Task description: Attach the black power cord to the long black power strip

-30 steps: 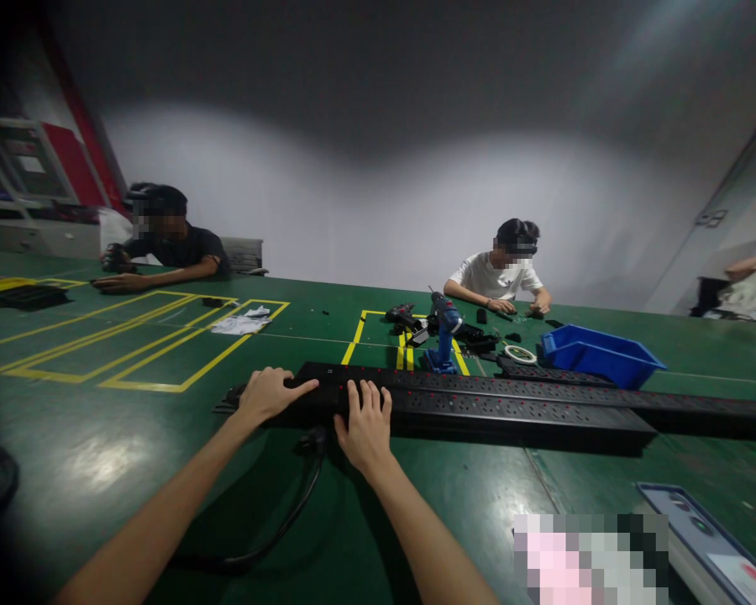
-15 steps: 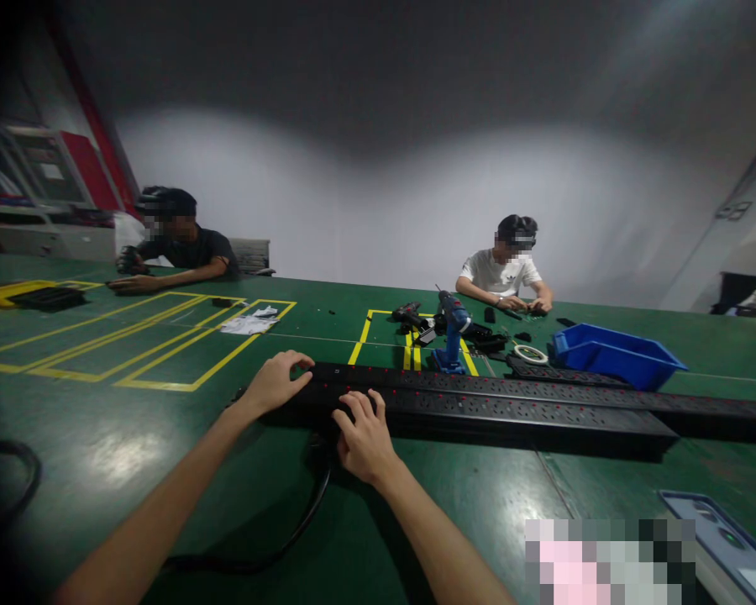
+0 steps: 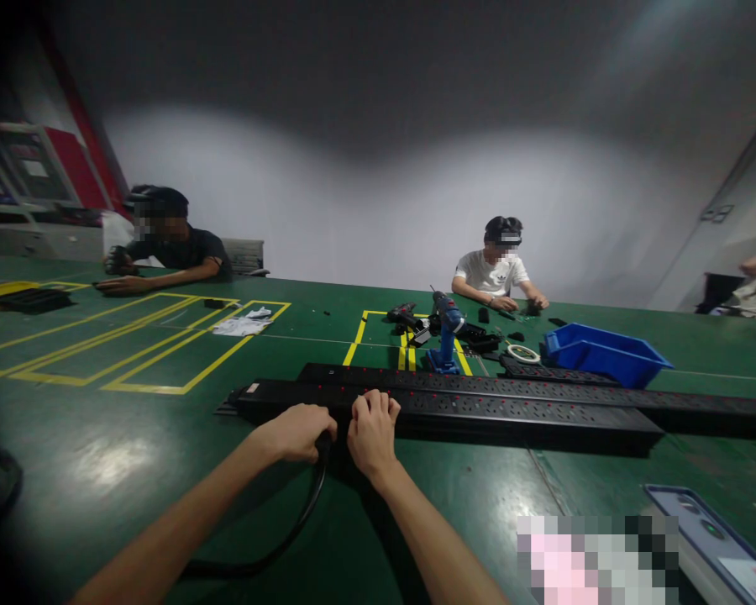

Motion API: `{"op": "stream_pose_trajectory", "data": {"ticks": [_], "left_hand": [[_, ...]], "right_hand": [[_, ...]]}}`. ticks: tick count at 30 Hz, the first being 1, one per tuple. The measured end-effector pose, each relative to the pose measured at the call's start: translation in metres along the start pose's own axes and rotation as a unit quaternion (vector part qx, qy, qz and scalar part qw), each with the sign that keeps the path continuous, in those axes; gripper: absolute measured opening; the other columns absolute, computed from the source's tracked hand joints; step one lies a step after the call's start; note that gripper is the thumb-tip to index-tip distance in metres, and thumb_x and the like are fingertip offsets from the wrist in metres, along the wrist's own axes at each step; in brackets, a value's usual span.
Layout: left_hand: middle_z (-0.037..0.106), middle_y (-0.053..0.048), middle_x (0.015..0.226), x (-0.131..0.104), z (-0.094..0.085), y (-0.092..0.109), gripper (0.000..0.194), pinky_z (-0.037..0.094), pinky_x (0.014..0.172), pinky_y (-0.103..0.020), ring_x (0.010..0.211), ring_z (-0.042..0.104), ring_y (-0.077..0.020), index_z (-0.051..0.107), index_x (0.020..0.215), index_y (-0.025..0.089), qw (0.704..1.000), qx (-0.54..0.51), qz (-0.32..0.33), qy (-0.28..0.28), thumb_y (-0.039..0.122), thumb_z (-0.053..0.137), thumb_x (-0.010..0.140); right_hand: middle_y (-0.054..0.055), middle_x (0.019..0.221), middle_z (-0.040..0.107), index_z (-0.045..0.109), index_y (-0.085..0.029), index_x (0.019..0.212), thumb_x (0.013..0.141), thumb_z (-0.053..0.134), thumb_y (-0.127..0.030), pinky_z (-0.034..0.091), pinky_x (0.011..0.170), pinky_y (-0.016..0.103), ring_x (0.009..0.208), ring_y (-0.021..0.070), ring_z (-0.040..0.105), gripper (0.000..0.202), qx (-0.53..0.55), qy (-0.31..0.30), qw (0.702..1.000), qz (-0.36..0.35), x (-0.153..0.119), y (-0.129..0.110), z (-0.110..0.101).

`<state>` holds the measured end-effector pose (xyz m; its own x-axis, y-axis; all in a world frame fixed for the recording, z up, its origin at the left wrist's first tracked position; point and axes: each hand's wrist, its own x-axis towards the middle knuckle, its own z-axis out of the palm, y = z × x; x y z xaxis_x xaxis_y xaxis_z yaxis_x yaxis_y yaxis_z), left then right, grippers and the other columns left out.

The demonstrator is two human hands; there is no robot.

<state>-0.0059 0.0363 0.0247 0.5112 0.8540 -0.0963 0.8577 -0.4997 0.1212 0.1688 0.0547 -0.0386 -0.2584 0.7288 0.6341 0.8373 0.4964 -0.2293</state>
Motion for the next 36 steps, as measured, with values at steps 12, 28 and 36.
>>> {"op": "stream_pose_trajectory", "data": {"ticks": [12, 28, 36], "left_hand": [[0.063, -0.004, 0.105, 0.002, -0.032, -0.019, 0.036, 0.048, 0.079, -0.027, 0.091, 0.059, -0.0175, 0.066, 0.103, 0.022, 0.958, -0.227, 0.089, 0.151, 0.013, 0.056, 0.07], [0.068, -0.007, 0.101, 0.041, 0.01, -0.031, 0.041, 0.049, 0.088, -0.036, 0.093, 0.064, -0.0215, 0.069, 0.108, 0.022, 0.903, -0.323, -0.013, 0.284, 0.04, 0.072, 0.072], [0.072, -0.005, 0.089, 0.046, -0.01, -0.028, 0.038, 0.049, 0.076, -0.031, 0.08, 0.066, -0.0194, 0.069, 0.101, 0.019, 0.929, -0.304, -0.001, 0.21, 0.031, 0.073, 0.066]], "right_hand": [[0.004, 0.094, 0.052, 0.051, -0.019, 0.087, 0.064, 0.045, -0.001, 0.027, 0.085, 0.035, 0.094, 0.0214, 0.044, 0.03, 0.082, 0.038, 0.992, 0.088, 0.001, 0.007, -0.004], [0.004, 0.091, 0.053, 0.05, -0.02, 0.085, 0.065, 0.041, 0.001, 0.026, 0.085, 0.035, 0.092, 0.0209, 0.045, 0.03, 0.093, 0.054, 0.988, 0.109, 0.002, 0.007, -0.001], [0.003, 0.091, 0.054, 0.051, -0.02, 0.086, 0.064, 0.042, 0.002, 0.026, 0.084, 0.034, 0.092, 0.0205, 0.046, 0.033, 0.079, 0.051, 0.99, 0.101, 0.002, 0.009, -0.001]]}}
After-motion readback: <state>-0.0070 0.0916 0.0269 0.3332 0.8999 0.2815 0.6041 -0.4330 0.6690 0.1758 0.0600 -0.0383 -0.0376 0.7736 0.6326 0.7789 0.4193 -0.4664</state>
